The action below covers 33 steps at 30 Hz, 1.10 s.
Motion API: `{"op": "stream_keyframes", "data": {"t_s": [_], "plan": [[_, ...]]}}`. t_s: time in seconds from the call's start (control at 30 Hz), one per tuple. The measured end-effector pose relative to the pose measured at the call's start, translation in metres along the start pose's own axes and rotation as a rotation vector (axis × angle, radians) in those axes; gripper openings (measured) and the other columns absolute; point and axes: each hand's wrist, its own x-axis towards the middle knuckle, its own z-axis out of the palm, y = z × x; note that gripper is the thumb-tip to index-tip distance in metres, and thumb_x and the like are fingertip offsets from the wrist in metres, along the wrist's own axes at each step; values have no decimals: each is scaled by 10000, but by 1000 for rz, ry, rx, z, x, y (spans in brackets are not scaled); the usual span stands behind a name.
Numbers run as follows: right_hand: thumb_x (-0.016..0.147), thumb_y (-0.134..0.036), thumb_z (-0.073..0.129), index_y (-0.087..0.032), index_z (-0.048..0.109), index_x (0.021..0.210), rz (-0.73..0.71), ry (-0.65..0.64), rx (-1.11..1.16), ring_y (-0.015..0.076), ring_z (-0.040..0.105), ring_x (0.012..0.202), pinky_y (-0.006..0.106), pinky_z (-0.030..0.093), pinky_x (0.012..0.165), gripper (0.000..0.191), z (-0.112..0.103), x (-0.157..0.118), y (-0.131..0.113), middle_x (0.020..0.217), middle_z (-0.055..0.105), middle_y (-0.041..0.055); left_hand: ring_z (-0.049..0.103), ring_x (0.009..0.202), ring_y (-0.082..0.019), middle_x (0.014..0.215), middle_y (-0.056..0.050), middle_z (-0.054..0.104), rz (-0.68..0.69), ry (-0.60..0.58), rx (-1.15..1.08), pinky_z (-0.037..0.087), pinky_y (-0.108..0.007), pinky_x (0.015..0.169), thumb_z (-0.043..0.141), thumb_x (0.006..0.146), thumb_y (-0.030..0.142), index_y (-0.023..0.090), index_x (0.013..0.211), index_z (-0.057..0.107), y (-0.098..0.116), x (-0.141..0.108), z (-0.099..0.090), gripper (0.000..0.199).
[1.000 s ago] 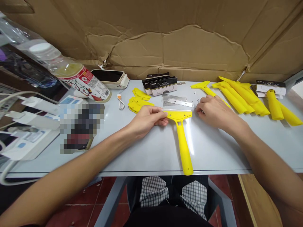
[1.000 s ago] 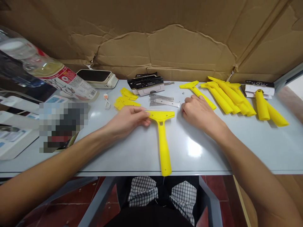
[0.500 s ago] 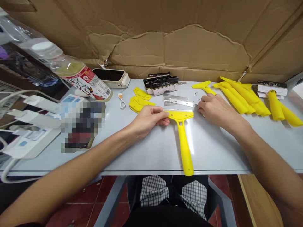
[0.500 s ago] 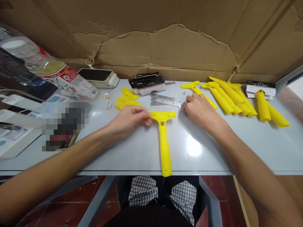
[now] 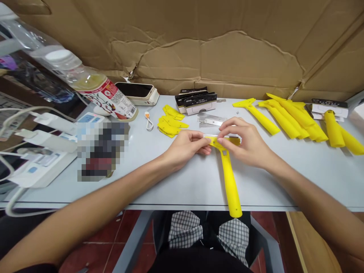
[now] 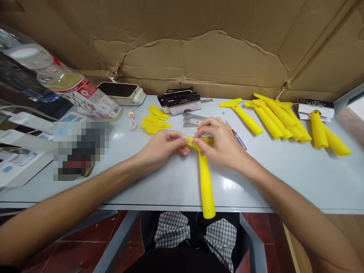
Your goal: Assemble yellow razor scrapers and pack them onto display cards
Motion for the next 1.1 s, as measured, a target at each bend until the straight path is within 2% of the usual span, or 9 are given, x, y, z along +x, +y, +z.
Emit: {"op": "stream_keyframes", "data": {"t_s": [0.23,0.4,0.53,0.7,0.83,0.97,1.1], "plan": [[920,-214,739,-235,821,861,25,-45,6,270,711,1071,492,522,1019,103,6,0,1,1118,751,77,708,644,-112,712,-30,760,-24,-13,5,604,-248,718,751,944,176,130,781,771,3,-3,7,171],[911,-247,745,-233,827,904,110,-79,125,243,718,1034,421,570,895,84,5,2,-3,1130,754,80,713,646,-107,708,-22,759,-24,-9,10,599,-234,708,738,955,150,134,773,775,4,-5,8,187],[958,-304,697,-220,806,976,240,-77,249,222,717,980,358,578,773,139,2,4,-2,1077,774,74,709,638,-106,698,-26,763,-23,-19,8,598,-233,708,737,959,157,140,752,768,4,-6,7,210],[901,-280,740,-211,754,1048,414,-118,331,211,741,910,390,613,840,162,-4,4,2,1106,796,72,714,650,-116,720,-37,774,-3,-18,8,605,-248,717,749,955,192,141,741,764,4,-5,5,220],[853,-218,762,-229,729,1114,552,-165,426,210,738,821,359,630,728,263,-7,6,-1,921,789,39,718,662,-129,729,-46,779,16,-17,35,611,-268,732,755,948,221,146,747,758,5,-6,4,215],[865,-207,762,-222,736,1091,647,-176,578,219,745,738,344,647,594,229,-14,8,-1,800,751,39,725,683,-144,739,-56,785,38,-5,65,618,-291,769,752,946,251,154,759,760,5,-6,0,211],[867,-264,832,-177,768,1041,678,-192,662,244,788,724,361,666,598,205,-23,8,7,822,797,99,732,699,-159,765,-71,793,56,40,71,619,-308,779,751,934,264,161,773,772,5,-2,-7,192]]}}
